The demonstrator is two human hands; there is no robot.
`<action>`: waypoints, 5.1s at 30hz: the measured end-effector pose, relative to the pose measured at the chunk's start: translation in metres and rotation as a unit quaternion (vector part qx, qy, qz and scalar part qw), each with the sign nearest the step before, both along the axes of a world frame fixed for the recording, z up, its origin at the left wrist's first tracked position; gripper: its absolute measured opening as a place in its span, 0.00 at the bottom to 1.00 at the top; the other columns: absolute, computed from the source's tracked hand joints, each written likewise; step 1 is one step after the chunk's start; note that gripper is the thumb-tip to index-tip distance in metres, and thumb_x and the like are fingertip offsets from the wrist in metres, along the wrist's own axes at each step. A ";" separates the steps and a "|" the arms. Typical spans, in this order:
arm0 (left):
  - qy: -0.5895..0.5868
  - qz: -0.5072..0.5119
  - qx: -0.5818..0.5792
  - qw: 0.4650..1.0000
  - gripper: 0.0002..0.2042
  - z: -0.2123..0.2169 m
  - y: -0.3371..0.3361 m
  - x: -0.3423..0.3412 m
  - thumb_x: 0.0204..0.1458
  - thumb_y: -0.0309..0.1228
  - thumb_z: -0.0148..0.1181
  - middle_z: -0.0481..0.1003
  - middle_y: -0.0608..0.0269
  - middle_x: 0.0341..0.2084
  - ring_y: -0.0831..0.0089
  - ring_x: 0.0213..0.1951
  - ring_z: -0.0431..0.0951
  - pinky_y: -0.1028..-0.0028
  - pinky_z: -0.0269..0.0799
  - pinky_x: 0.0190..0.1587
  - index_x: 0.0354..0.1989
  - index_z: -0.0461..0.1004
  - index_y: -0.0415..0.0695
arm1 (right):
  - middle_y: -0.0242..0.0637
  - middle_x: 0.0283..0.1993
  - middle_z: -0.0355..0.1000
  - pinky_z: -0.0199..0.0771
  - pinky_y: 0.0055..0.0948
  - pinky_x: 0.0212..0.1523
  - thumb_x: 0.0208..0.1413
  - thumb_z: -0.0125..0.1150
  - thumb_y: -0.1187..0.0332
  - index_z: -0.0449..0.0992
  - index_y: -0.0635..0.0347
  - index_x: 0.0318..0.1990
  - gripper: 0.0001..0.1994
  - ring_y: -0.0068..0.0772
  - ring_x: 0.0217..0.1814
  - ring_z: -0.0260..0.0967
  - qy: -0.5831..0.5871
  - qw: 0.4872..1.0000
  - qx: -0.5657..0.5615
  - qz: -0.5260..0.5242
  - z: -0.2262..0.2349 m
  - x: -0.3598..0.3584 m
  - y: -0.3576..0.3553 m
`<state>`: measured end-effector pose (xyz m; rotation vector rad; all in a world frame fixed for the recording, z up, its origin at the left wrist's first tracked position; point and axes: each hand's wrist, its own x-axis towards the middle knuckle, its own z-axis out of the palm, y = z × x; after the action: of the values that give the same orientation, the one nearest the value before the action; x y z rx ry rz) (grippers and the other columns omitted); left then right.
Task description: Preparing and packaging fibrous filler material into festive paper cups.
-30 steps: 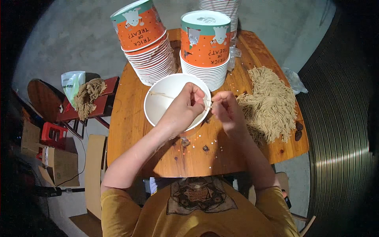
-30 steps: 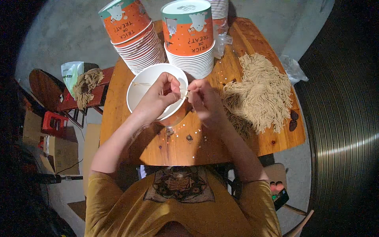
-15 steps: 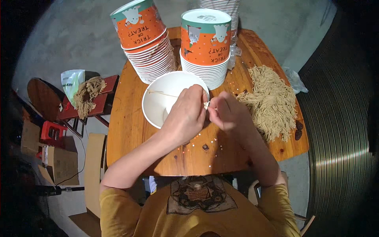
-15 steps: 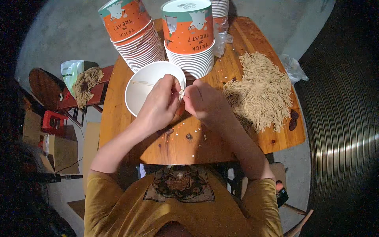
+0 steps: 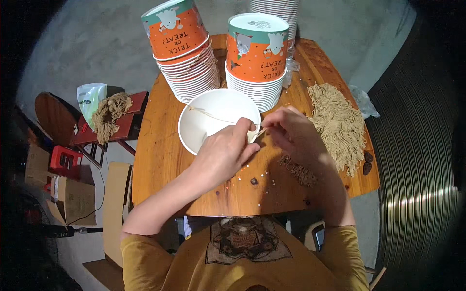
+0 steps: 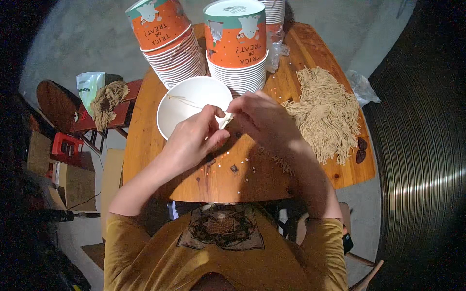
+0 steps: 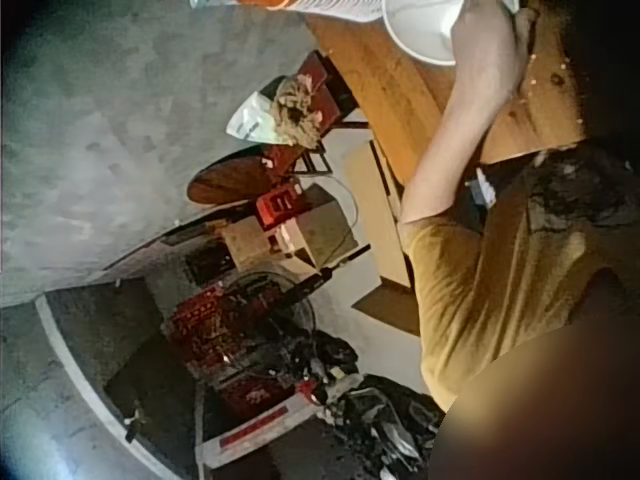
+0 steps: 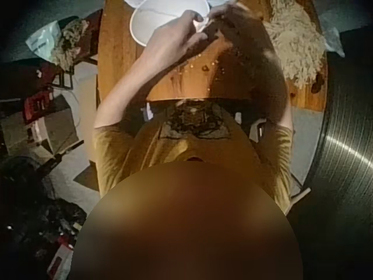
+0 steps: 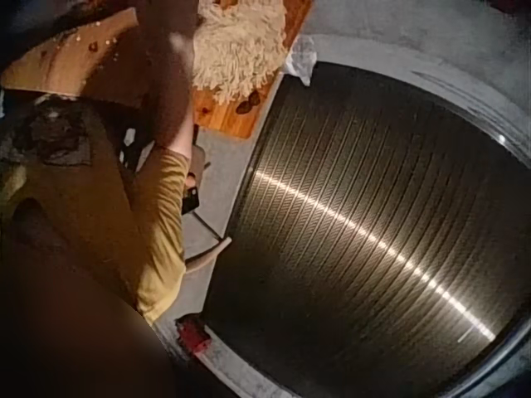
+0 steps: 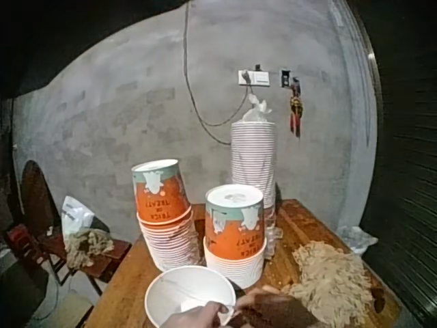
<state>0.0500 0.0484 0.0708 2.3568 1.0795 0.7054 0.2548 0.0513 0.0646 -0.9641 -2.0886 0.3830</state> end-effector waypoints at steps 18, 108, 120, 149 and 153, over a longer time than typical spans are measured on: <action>-0.041 0.112 0.069 0.990 0.10 -0.007 -0.023 -0.026 0.53 0.35 0.56 0.75 0.56 0.21 0.55 0.26 0.75 0.62 0.70 0.32 0.29 0.79 0.42 | 0.30 0.37 0.72 0.70 0.30 0.36 0.45 0.57 0.76 0.74 0.56 0.42 0.14 0.34 0.35 0.70 -0.109 0.950 0.290 0.040 0.000 -0.043 0.002; -0.230 0.094 0.134 0.959 0.50 -0.068 0.139 0.027 0.45 0.42 0.67 0.44 0.38 0.64 0.49 0.67 0.46 0.61 0.46 0.67 0.66 0.37 0.33 | 0.42 0.34 0.67 0.64 0.41 0.44 0.50 0.55 0.71 0.70 0.63 0.30 0.05 0.47 0.41 0.63 -0.073 0.961 0.218 -0.154 0.094 -0.025 0.142; -0.323 0.110 0.112 0.933 0.43 -0.068 0.146 0.040 0.46 0.42 0.64 0.54 0.43 0.60 0.51 0.63 0.55 0.61 0.52 0.64 0.66 0.45 0.38 | 0.44 0.34 0.68 0.64 0.41 0.44 0.49 0.54 0.71 0.71 0.64 0.29 0.05 0.49 0.40 0.64 -0.029 0.922 0.352 -0.159 0.112 -0.023 0.144; -0.680 -0.142 -0.096 0.713 0.16 0.097 0.067 0.052 0.60 0.34 0.50 0.70 0.63 0.49 0.71 0.48 0.71 0.70 0.69 0.47 0.55 0.63 0.45 | 0.35 0.38 0.62 0.66 0.23 0.42 0.58 0.54 0.72 0.67 0.65 0.37 0.06 0.24 0.38 0.63 0.185 0.910 0.360 -0.093 0.158 -0.005 0.012; -0.657 -0.244 -0.053 0.711 0.10 0.083 0.068 0.004 0.60 0.30 0.49 0.72 0.60 0.46 0.72 0.48 0.72 0.70 0.64 0.55 0.47 0.67 0.41 | 0.34 0.34 0.69 0.65 0.24 0.38 0.56 0.52 0.74 0.71 0.65 0.35 0.04 0.27 0.34 0.64 0.150 0.903 0.357 -0.186 0.109 0.024 -0.008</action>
<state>0.0537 0.1167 0.1536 1.2515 -0.1549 1.5977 0.2783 0.0433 0.1737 -0.7587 -1.5197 -0.3965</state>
